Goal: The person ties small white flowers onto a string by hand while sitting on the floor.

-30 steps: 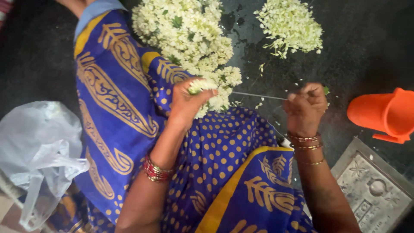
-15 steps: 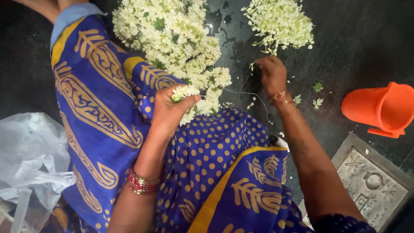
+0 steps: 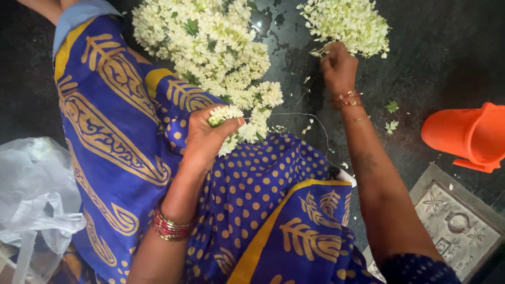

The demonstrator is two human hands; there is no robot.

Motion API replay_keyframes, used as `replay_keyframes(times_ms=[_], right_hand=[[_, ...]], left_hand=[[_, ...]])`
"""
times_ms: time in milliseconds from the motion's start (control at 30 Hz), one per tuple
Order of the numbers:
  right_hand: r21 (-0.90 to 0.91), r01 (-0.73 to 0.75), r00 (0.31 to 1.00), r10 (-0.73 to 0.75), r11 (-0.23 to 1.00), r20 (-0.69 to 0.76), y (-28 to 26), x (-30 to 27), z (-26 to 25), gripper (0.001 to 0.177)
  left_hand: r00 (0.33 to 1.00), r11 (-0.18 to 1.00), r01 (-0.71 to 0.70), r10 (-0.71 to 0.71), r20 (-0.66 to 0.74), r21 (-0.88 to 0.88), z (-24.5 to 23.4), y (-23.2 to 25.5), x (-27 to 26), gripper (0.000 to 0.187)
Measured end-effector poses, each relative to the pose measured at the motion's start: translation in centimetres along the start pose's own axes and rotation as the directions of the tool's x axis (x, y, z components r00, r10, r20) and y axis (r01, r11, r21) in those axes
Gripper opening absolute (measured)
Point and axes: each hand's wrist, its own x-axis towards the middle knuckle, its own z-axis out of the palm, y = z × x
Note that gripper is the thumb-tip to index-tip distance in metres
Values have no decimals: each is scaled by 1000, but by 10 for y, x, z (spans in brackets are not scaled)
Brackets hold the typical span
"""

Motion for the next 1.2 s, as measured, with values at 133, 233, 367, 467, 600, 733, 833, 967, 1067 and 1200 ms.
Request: replay_keyframes(times_ms=[133,233,367,467,600,733,833,967,1067,1200], right_hand=[[-41,60,998,-59,997,25,23,29,14,20],[-599,293,956,-226,745,186,32,30,24,3],[-285,416,901,-350,863,255,13,-2,0,10],[39,-105,988,99,994,118,-4,-20,-20,9],[192,-264,957,231,945,175,-12,-24,-21,6],[-220,219,967,-182,951,177,-13,-17,-8,11],[-251,253,961,-212,934,178,-9,-23,2,9],[-333,335,936,-270,882,227,6,-26,6,5],[-292,229,970,-193,928,146,14,-28,7,8],[-316,-33,999,27,948,-22,5,-46,22,13]], left_hand=[[1000,1000,-12,12,-26,-16,-2,-4,2,10],[1000,1000,-15,15,-18,-1,-2,-5,1,9],[1000,999,-5,4,-14,-40,-2,-3,4,10],[1000,1000,9,-9,-8,-17,-2,-5,4,10],[999,999,47,-47,-2,-10,0,-5,4,9],[1000,999,-25,25,-2,-38,-3,-7,2,8],[1000,1000,-16,17,-14,12,-3,-10,4,5],[1000,1000,-23,23,-3,-8,-3,-9,4,5],[1000,999,-24,24,6,-21,-3,-9,5,5],[1000,1000,-14,14,19,20,-2,-12,6,7]])
